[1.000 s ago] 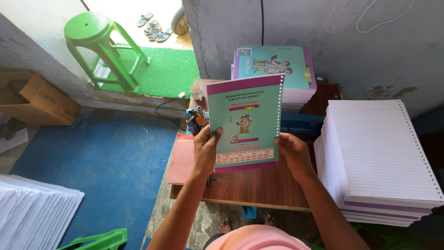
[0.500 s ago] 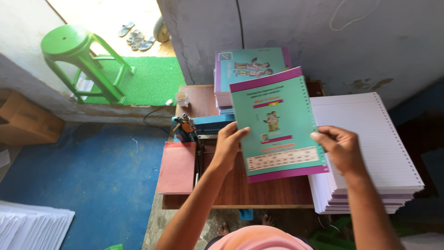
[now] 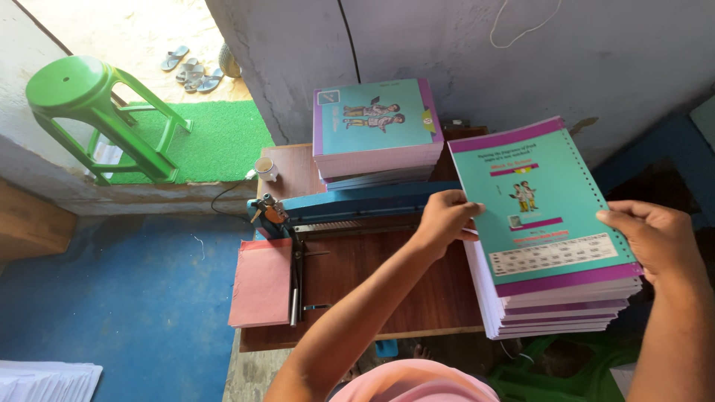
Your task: The person inserts lined paper sheets into a binding machine, then places a printed cover sheet over them and presses the machine to bind the pages. The person repeats this process for multiple notebooks, stacking the finished items on the table.
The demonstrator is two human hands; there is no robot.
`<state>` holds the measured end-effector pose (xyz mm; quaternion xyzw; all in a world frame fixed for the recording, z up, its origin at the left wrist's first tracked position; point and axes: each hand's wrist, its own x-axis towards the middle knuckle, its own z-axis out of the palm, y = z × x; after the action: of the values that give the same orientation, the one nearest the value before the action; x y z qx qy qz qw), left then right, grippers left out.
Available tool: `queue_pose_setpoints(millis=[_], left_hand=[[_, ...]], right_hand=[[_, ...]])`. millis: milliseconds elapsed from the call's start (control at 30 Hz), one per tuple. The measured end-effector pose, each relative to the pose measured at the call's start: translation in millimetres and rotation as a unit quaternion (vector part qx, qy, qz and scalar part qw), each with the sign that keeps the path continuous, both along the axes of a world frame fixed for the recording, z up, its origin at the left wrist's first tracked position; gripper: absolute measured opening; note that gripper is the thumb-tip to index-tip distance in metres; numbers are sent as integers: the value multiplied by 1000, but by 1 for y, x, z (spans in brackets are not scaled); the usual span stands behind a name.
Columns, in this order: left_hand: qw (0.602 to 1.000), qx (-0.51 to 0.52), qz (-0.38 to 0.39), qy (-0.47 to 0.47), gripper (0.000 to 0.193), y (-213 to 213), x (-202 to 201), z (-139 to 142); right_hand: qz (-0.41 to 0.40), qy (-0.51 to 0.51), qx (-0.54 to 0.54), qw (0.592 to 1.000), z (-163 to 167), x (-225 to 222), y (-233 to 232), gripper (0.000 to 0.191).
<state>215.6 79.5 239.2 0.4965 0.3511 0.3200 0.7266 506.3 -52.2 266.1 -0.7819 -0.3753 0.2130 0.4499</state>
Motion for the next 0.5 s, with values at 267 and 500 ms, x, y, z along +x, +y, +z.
queue_pose_setpoints(millis=[267,500], left_hand=[[991,78,23,104,52,-7,23,12],[964,169,12,203,56,-9,22,22]], right_hand=[[-2,6,-69,998,-18,27,-5,30],[9,12,-75,997,-30,38,-3,30]])
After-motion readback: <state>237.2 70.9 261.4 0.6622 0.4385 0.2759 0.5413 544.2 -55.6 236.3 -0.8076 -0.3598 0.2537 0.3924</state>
